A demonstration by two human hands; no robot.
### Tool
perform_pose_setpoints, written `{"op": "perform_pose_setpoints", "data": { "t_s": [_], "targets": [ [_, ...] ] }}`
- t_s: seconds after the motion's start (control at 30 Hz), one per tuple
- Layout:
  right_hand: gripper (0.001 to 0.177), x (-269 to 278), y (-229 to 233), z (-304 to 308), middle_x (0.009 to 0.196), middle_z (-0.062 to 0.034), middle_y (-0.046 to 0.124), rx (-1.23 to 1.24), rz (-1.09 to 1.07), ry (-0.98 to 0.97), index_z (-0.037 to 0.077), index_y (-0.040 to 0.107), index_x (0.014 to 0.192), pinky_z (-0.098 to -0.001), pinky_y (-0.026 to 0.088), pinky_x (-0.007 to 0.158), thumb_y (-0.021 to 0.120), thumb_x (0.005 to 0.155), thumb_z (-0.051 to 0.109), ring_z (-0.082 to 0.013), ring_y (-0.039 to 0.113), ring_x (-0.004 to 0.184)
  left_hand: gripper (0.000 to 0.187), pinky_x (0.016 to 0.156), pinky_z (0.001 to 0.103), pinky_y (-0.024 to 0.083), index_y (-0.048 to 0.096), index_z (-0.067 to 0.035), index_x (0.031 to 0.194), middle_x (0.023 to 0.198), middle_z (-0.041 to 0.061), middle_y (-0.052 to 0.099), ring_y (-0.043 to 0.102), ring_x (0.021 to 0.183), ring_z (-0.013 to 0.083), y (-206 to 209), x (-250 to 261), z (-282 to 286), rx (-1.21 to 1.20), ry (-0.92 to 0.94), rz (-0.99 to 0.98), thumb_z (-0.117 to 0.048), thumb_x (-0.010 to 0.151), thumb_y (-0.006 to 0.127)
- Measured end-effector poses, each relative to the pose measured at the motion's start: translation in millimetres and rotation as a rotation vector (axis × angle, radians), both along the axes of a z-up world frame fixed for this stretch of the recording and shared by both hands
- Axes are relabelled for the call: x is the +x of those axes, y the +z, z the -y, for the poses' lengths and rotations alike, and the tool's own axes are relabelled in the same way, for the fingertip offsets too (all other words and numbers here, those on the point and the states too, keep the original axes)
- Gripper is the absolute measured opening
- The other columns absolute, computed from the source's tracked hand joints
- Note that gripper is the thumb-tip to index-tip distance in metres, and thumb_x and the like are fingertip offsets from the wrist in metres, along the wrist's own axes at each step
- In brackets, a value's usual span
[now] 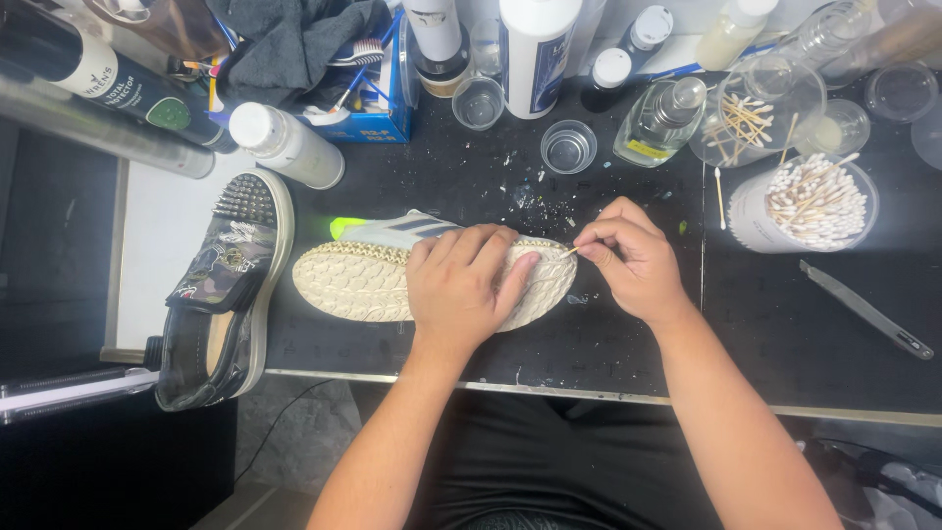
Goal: The person cleans the sole of a white sneaker using a cotton swab and a utility knife. They repeatedly dip the swab into a small container of liquid and scrub the textured sole, then use the knife to scrape debris from the tread. The person continues alternating between these tools to remove dirt from the shoe's bottom.
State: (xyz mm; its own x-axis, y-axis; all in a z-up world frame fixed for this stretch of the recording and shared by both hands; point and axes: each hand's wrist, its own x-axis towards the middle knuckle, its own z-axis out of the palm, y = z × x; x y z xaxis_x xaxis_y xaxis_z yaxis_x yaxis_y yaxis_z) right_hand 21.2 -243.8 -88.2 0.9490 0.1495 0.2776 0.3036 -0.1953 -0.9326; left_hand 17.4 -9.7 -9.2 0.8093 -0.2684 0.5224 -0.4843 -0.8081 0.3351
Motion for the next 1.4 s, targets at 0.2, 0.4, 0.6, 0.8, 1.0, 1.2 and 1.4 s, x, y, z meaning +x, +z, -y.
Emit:
{"op": "perform_pose_setpoints", "data": {
  "t_s": [0.2, 0.4, 0.6, 0.8, 1.0, 1.2, 1.4],
  "targets": [
    [0.007, 3, -1, -8, 0.096, -0.0028, 0.058, -0.005, 0.015, -0.012, 0.001, 0.072, 0.102, -0.0237, 0.049, 0.077, 0.072, 0.097, 0.005, -0.011, 0.059, 0.086, 0.025, 0.078, 0.035, 0.041, 0.074, -0.014, 0.102, 0.101, -0.003, 0.073, 0.065, 0.085, 0.0171, 2, 0, 0, -0.004, 0.001, 0.019, -0.036, 0.09, 0.078],
    [0.005, 2, -1, -7, 0.093, -0.0034, 0.056, -0.045, -0.009, -0.046, 0.001, 0.071, 0.1, -0.0239, 0.047, 0.075, 0.072, 0.097, 0.005, -0.0112, 0.057, 0.083, 0.024, 0.079, 0.035, 0.041, 0.074, -0.014, 0.101, 0.101, -0.003, 0.073, 0.066, 0.087, 0.0173, 4, 0, 1, -0.007, -0.005, 0.001, -0.035, 0.091, 0.077],
    [0.004, 3, -2, -11, 0.094, -0.0033, 0.056, -0.032, -0.009, -0.059, 0.001, 0.07, 0.099, -0.0243, 0.047, 0.075, 0.072, 0.096, 0.004, -0.0117, 0.057, 0.083, 0.024, 0.079, 0.035, 0.041, 0.074, -0.014, 0.102, 0.099, -0.002, 0.073, 0.066, 0.087, 0.0171, 5, -1, 1, 0.016, 0.001, -0.009, -0.035, 0.091, 0.077],
    [0.003, 1, 1, -13, 0.094, -0.0043, 0.055, -0.059, 0.02, -0.055, 0.002, 0.07, 0.099, -0.0258, 0.048, 0.077, 0.071, 0.096, 0.003, -0.0135, 0.057, 0.085, 0.024, 0.08, 0.035, 0.041, 0.073, -0.014, 0.103, 0.1, -0.002, 0.073, 0.066, 0.088, 0.0173, 5, -1, 1, 0.008, 0.004, -0.009, -0.035, 0.092, 0.076],
    [0.002, -2, 4, -15, 0.093, -0.0046, 0.056, -0.107, 0.048, -0.077, 0.002, 0.071, 0.097, -0.0266, 0.048, 0.077, 0.072, 0.095, 0.003, -0.0144, 0.058, 0.086, 0.024, 0.079, 0.035, 0.041, 0.073, -0.014, 0.103, 0.099, -0.003, 0.074, 0.066, 0.087, 0.017, 3, 0, 1, 0.012, -0.002, -0.016, -0.036, 0.092, 0.076],
    [0.003, 2, 4, -18, 0.094, -0.0045, 0.056, -0.038, 0.02, -0.085, 0.002, 0.071, 0.097, -0.0263, 0.049, 0.076, 0.071, 0.096, 0.005, -0.0147, 0.058, 0.085, 0.024, 0.08, 0.035, 0.042, 0.074, -0.015, 0.103, 0.099, -0.003, 0.073, 0.067, 0.089, 0.0168, 4, -1, 2, 0.013, 0.016, -0.002, -0.036, 0.091, 0.076],
    [0.003, -1, 4, -14, 0.093, -0.0046, 0.055, -0.118, 0.052, -0.074, 0.002, 0.071, 0.097, -0.0271, 0.048, 0.078, 0.072, 0.095, 0.005, -0.0156, 0.058, 0.087, 0.025, 0.079, 0.035, 0.041, 0.074, -0.014, 0.104, 0.099, -0.002, 0.074, 0.067, 0.089, 0.0171, 2, -2, 1, 0.005, 0.004, -0.007, -0.036, 0.091, 0.077]
  ]
}}
